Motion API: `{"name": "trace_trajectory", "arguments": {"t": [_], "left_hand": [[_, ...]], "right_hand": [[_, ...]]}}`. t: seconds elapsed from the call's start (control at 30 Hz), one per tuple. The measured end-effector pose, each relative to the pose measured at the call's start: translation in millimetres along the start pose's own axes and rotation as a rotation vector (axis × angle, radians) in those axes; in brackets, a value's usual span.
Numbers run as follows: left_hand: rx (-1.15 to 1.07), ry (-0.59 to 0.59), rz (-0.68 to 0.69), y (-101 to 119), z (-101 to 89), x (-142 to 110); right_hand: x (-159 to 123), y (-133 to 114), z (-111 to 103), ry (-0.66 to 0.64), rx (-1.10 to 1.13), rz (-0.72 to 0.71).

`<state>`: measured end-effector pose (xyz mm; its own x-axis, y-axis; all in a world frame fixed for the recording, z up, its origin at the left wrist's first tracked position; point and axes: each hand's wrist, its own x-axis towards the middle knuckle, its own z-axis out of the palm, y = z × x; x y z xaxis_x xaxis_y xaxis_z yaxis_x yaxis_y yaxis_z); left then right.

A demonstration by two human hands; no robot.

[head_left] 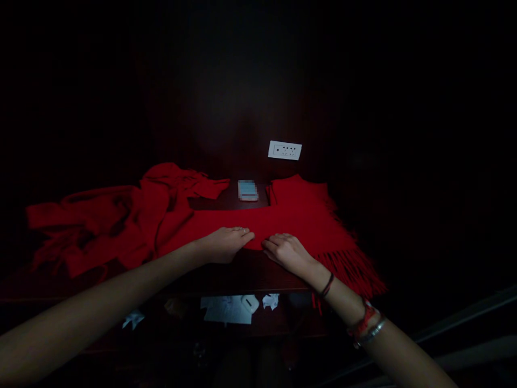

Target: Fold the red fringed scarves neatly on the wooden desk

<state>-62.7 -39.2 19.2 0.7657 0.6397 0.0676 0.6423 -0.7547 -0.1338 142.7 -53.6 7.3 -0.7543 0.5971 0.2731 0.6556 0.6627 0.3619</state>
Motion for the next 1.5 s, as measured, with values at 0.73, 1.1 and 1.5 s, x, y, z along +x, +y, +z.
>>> {"name": "trace_trajectory", "arguments": {"t": [0.73, 1.1, 1.5], "left_hand": [[0.203, 0.126, -0.117, 26, 3.2, -7], [0.120, 0.090, -0.225, 25, 7.7, -9], [-0.323, -0.034, 0.043, -28, -23.1, 5]], "right_hand": [[2, -7, 2, 0.067, 0.017, 0.079], [4, -8, 5, 0.046, -0.025, 0.071], [-4, -12, -3, 0.004, -0.033, 0.005]]}}
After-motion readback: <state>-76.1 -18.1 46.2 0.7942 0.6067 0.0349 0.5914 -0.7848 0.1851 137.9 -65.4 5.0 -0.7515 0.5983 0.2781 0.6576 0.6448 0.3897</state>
